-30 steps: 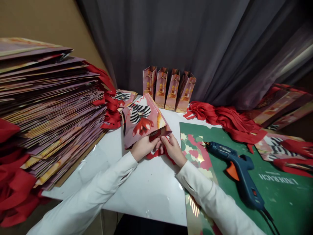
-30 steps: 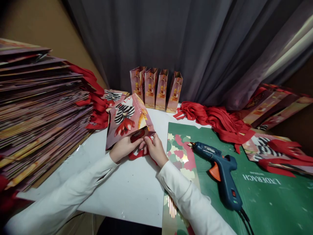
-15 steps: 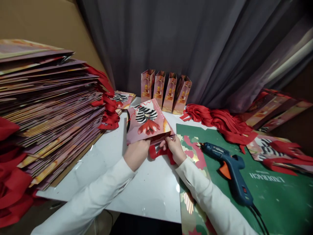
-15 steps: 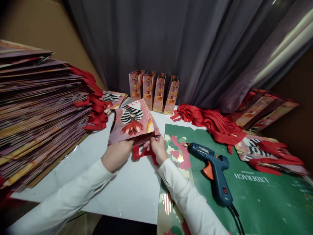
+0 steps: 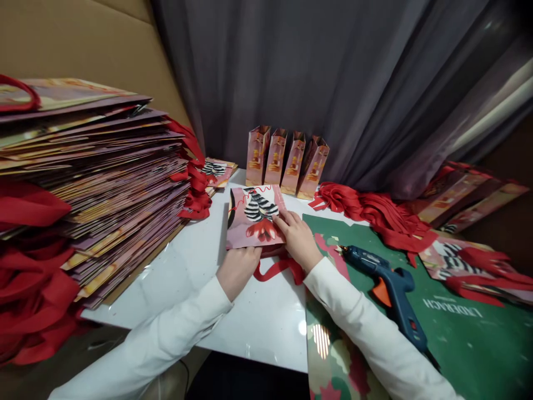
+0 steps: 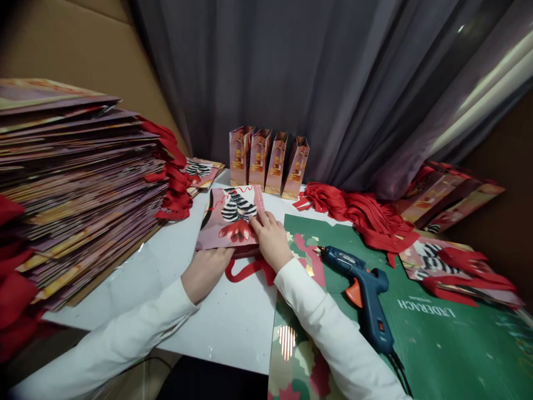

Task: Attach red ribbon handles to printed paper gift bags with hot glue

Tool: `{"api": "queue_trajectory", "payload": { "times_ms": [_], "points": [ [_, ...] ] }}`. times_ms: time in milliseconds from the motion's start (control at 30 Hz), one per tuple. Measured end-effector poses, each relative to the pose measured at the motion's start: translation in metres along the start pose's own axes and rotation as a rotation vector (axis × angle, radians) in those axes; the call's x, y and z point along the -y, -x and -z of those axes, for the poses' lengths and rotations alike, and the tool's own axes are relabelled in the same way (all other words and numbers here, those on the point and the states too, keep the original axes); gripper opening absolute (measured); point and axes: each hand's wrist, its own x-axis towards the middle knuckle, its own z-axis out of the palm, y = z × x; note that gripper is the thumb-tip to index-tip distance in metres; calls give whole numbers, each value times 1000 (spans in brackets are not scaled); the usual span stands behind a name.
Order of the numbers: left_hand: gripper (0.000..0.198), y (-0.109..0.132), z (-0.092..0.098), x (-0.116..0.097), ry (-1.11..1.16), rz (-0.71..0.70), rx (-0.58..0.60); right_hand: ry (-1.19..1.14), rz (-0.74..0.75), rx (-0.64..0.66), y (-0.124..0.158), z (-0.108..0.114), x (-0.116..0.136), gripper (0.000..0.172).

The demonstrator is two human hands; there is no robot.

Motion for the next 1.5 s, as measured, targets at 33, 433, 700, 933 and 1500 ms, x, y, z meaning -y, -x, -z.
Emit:
{"api": "queue_trajectory", "payload": {
  "times_ms": [33, 433, 700, 933, 1500],
  "points": [
    [20, 3, 1, -2, -29, -2, 2, 3, -21, 9, -1, 1, -1, 49],
    [55, 51, -4, 0, -189, -232, -274, 5, -7, 24, -7, 16, -10, 45],
    [56, 58, -5, 12, -129, -187, -241, 43, -25, 88, -7, 21, -14, 45],
    [48, 49, 7, 40, -22, -302, -187, -17, -30, 80, -11, 22, -19, 45],
    [65, 32, 16, 47, 39, -254, 99, -711, -363, 94, 133, 10, 4, 41]
  ]
}}
